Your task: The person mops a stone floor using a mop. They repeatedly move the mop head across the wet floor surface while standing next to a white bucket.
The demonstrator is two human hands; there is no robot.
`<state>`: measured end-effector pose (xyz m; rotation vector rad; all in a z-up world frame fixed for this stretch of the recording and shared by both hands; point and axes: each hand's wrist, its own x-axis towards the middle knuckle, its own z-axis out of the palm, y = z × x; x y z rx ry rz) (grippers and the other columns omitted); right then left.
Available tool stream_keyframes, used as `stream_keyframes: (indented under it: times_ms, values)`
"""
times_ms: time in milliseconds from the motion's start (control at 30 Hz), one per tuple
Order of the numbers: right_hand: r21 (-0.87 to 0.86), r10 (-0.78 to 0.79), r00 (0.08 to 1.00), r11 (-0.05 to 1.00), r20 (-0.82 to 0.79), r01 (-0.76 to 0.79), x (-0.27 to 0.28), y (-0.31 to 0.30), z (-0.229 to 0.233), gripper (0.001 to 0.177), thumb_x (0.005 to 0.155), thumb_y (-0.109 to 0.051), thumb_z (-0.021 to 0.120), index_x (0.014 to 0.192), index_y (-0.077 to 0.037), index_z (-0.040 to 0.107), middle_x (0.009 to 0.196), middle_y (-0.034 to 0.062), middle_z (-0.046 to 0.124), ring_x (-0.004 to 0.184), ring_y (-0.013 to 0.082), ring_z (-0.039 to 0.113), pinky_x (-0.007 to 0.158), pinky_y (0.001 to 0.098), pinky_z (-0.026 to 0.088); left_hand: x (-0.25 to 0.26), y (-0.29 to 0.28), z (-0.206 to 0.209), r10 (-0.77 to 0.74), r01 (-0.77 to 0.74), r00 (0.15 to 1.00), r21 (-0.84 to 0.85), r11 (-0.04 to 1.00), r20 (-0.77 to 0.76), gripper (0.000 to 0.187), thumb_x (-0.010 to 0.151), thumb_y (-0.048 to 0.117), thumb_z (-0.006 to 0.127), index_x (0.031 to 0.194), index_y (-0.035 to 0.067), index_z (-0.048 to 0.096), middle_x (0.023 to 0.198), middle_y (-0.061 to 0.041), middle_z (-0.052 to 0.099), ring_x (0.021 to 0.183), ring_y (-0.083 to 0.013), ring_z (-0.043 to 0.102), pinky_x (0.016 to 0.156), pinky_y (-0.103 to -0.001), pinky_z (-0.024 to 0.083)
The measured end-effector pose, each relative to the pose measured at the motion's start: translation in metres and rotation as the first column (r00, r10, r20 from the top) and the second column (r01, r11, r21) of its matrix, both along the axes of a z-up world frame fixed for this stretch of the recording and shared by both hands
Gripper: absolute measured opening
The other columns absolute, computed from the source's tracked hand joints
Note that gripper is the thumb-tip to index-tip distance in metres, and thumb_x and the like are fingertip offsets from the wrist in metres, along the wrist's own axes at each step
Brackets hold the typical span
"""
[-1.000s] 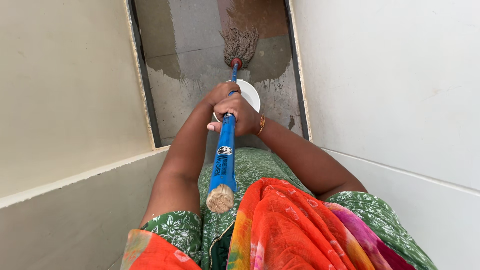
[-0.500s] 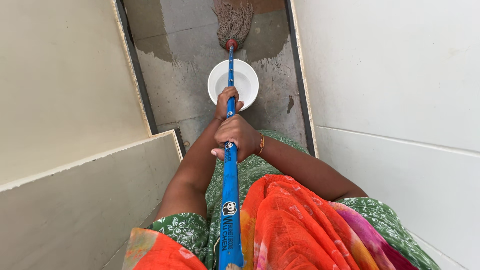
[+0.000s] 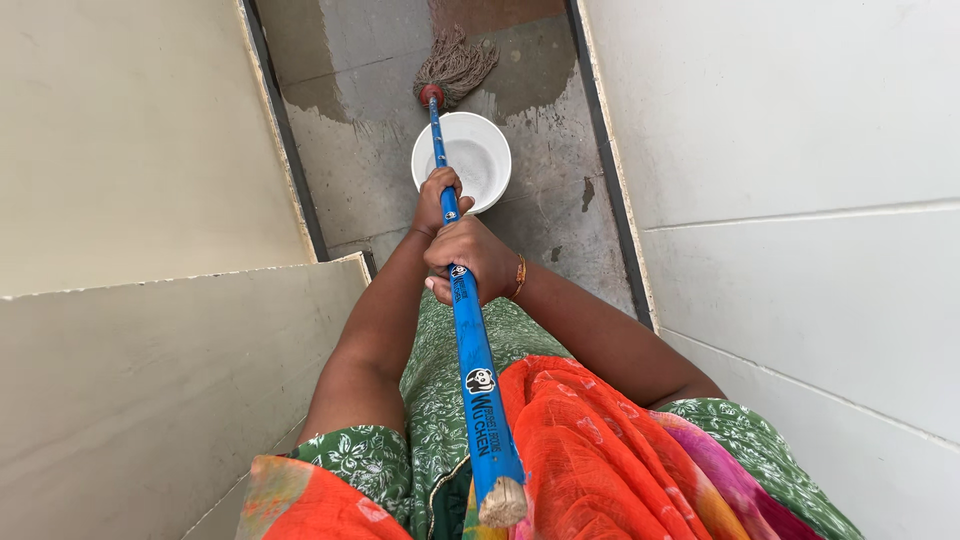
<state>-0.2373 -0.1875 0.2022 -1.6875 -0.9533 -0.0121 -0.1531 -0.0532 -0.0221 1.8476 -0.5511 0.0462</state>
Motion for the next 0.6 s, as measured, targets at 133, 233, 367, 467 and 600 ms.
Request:
stream_keyframes:
  times_ms: [133,233,367,467,600]
  values:
    - [-0.068,0.021,0.999,0.998,0.031,-0.019,-0.007,0.011,-0.01,0.033,0.072,-0.017,0.071,0.059,-0.012,0.041,0.053,0.0055,0.044,0.049,0.0265,0.05,0.053,0.0393,0.037,-0.01,0.012,-0.012,-0.016,0.016,1.0,0.014,1.0,-0.021,0.032,0.066,0.013,0.079,0.071,0.005,0.048,0.073,-0.01,0.052,0.075,-0.0299,0.054,0.073,-0.041,0.046]
    - [-0.094,0.067,0.996,0.994,0.056,-0.062,-0.01,0.016,-0.013,0.031,0.071,-0.019,0.07,0.06,-0.012,0.042,0.054,0.0061,0.045,0.051,0.028,0.05,0.054,0.0398,0.039,-0.018,0.016,-0.016,0.003,-0.003,1.0,0.009,1.0,-0.013,0.032,0.067,0.012,0.08,0.072,0.005,0.049,0.075,-0.01,0.052,0.079,-0.0296,0.054,0.076,-0.04,0.047]
    - [-0.087,0.072,0.996,0.994,0.051,-0.067,0.007,0.012,-0.016,0.032,0.074,-0.019,0.072,0.061,-0.012,0.043,0.054,0.0062,0.045,0.051,0.0276,0.051,0.054,0.0399,0.039,-0.004,0.011,-0.021,0.024,-0.025,0.996,-0.013,1.0,-0.09,0.03,0.069,0.009,0.079,0.074,0.003,0.049,0.079,-0.011,0.053,0.08,-0.029,0.055,0.077,-0.039,0.047]
    - [-0.082,0.054,0.998,0.995,-0.024,-0.056,0.034,0.003,-0.017,0.032,0.073,-0.016,0.07,0.06,-0.012,0.041,0.053,0.0055,0.045,0.049,0.0262,0.05,0.051,0.0381,0.037,0.019,-0.001,-0.029,0.033,-0.04,0.996,-0.089,0.995,-0.085,0.025,0.076,0.007,0.076,0.08,0.004,0.052,0.08,-0.008,0.056,0.081,-0.0263,0.056,0.086,-0.039,0.05]
    - [-0.026,0.057,0.998,0.998,-0.04,-0.058,0.063,-0.01,-0.017,0.033,0.073,-0.014,0.07,0.06,-0.011,0.04,0.053,0.005,0.045,0.047,0.0245,0.049,0.051,0.0364,0.037,0.044,-0.007,-0.03,0.037,-0.035,0.987,0.012,0.999,-0.155,0.019,0.083,0.005,0.072,0.081,0.004,0.053,0.082,-0.008,0.056,0.082,-0.0244,0.056,0.082,-0.039,0.049]
